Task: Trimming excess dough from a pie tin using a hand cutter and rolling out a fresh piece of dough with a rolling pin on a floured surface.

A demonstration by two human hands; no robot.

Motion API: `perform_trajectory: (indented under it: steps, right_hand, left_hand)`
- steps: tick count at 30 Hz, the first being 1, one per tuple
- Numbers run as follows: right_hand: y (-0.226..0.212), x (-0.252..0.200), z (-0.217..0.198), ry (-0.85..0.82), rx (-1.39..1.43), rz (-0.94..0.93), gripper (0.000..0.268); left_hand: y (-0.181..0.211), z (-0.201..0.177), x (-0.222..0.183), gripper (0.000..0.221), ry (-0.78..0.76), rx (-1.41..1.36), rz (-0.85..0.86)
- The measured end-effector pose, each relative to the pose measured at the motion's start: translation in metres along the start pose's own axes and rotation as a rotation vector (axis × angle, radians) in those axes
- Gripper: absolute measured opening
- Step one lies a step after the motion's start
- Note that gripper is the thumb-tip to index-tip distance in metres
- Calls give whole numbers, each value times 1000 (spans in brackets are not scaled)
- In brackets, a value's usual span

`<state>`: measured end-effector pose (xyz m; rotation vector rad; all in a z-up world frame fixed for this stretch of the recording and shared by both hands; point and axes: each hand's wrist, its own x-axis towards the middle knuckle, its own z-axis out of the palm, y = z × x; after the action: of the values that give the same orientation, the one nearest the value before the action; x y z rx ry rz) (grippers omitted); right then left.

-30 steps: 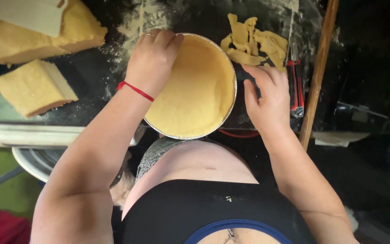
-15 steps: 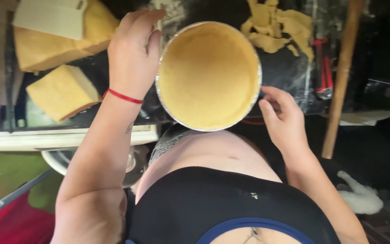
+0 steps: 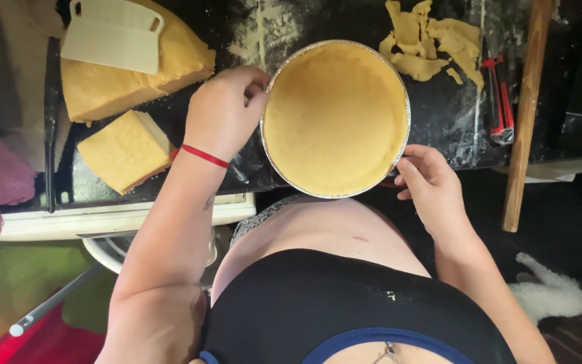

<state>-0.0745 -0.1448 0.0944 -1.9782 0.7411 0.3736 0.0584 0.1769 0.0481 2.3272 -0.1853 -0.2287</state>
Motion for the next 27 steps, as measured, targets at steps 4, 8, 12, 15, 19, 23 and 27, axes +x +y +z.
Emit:
perform_trajectory:
  steps: [4,8,12,15,19,23,27]
  right_hand:
    - [7,1,6,27,32,30,31]
    - [33,11,12,82,211,3,26]
    - [34,12,14,66,289,101,17]
    - [54,23,18,62,355,107,13]
    - [55,23,15,95,424,86,13]
    - [45,12,-5,-20,397,22,6]
    - [27,-5,-49,-115,355,34,7]
  left_hand:
    - [-15,13,6,28,-34,-35,-11]
    - [-22,22,13,26,-31,47,-11]
    - [-22,20,15,33,-111,58,-53]
    - [7,5,7,37,-180,14,-137]
    - [9,9,1,40,-172,32,-141]
    - [32,5,-14,42,-115,-80,-269]
    - [72,8,-32,29,-24,-165,-338]
